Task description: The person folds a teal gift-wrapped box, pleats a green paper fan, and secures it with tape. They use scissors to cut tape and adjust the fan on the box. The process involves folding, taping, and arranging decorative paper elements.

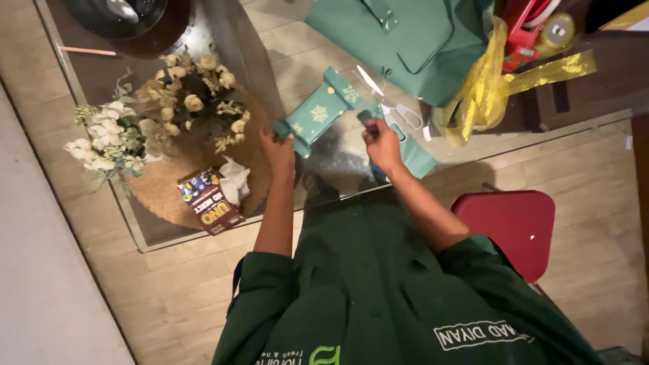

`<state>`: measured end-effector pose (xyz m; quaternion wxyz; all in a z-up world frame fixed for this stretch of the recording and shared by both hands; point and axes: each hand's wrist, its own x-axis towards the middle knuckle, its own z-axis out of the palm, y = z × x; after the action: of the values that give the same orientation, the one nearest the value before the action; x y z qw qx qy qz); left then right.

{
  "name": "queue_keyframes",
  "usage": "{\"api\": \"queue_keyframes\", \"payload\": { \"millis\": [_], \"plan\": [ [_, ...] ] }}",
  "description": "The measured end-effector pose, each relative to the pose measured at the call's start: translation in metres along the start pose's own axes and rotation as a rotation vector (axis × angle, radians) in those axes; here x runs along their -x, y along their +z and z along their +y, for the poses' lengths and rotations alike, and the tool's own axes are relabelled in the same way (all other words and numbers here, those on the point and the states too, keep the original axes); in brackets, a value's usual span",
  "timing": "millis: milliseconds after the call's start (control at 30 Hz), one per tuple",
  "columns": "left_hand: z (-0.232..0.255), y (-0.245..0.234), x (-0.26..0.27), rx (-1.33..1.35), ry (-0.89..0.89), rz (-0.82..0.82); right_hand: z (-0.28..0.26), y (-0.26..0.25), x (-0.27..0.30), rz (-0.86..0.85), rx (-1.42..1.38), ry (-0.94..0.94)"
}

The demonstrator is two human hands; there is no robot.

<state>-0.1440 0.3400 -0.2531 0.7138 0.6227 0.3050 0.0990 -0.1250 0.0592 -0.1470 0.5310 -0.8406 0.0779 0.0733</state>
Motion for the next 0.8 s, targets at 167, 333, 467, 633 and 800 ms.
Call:
{"api": "queue_keyframes", "payload": {
  "millis": [167,333,467,633,800],
  "plan": [
    [0.002,0.011,0.015,-0.189,-0.027,0.110,-0.013,-0.055,-0.010,0.014,0.632,-0.372],
    [0.048,0.033,0.029,-0.499,0.212,0.179,0.003,-0.088,-0.026,-0.018,0.678,-0.375],
    [0.098,0.062,0.074,-0.745,0.572,0.350,0.026,-0.114,-0.044,-0.030,0.651,-0.416],
    [0.106,0.164,0.139,-0.828,0.701,-0.096,0.042,-0.137,-0.055,-0.077,0.577,-0.515],
    [0.077,0.249,0.177,-1.230,0.488,-0.629,0.049,-0.147,-0.053,-0.073,0.494,-0.548]
  ]
}}
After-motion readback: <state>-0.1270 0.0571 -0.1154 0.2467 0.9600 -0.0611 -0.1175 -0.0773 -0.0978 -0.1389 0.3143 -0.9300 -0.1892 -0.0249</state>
